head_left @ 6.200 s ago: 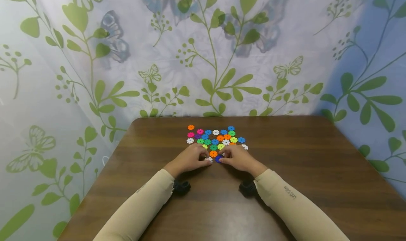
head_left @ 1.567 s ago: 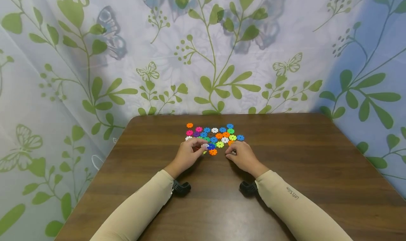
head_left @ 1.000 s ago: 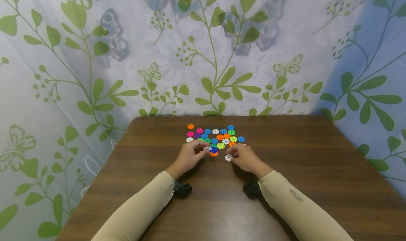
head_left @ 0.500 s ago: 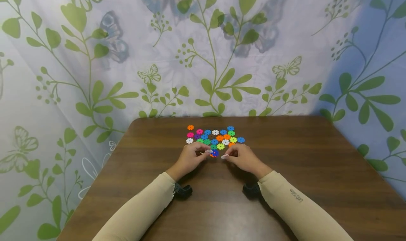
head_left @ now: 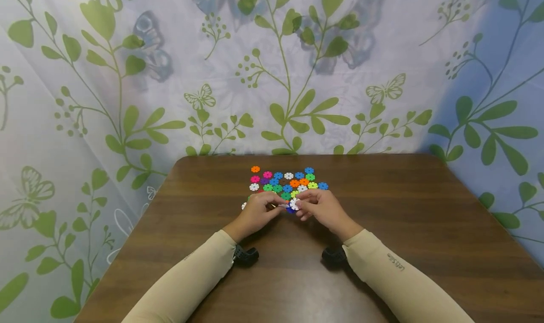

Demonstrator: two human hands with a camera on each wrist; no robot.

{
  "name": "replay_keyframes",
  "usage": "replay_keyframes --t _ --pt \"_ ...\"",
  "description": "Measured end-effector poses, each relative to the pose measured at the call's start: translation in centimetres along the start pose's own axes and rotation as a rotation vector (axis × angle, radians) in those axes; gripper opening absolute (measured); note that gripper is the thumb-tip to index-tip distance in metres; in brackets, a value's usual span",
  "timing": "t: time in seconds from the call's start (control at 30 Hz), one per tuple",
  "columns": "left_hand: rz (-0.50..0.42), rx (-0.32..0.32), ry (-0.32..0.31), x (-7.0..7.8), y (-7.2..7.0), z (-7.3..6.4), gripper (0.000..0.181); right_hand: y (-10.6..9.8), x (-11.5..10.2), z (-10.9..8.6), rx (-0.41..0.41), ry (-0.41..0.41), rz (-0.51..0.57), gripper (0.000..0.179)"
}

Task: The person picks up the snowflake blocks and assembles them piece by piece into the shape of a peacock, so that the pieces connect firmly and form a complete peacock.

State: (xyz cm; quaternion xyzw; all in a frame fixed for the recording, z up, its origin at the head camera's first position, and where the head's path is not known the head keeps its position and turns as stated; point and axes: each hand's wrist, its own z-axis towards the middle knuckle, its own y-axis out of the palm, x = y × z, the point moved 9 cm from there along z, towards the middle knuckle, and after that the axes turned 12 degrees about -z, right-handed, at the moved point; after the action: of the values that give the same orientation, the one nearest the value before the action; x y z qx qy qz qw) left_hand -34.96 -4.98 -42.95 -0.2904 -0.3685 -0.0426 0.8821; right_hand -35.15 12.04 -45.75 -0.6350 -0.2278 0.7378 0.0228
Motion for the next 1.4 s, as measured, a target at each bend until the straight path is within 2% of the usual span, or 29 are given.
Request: replay_keyframes --t 0.13,0.23,0.5,0.73,1.0,1.2,1.4 --pt "-0.004 -0.006 0.034 0.4 0.2 -0.1 0.017 0.3 -0.1 -0.1 0.015 0.010 0.063 0.027" --pt "0.027 0.009 0.067 0.7 0.2 -0.1 0.017 0.4 -0.2 -0.2 0.043 0.007 0.098 0.024" --pt "0.113 0.035 0.150 1.8 0.2 -0.1 0.013 0.3 -0.7 -0.7 0.134 -0.011 0.115 0.019" --pt "0.115 0.046 0.146 2.0 0.3 -0.3 0.013 0.9 -0.5 -1.0 0.111 -0.018 0.128 0.020" --pt "0.110 0.064 0.207 2.8 0.3 -0.6 0.018 1.3 -1.0 -1.2 0.108 -0.026 0.136 0.015" --pt "0.113 0.031 0.229 3.3 0.7 -0.5 0.020 1.6 -1.0 -1.1 0.109 -0.034 0.090 0.014" --pt "0.116 0.015 0.259 3.7 1.0 -0.4 0.021 1.6 -0.8 -0.9 0.079 -0.059 0.113 0.015"
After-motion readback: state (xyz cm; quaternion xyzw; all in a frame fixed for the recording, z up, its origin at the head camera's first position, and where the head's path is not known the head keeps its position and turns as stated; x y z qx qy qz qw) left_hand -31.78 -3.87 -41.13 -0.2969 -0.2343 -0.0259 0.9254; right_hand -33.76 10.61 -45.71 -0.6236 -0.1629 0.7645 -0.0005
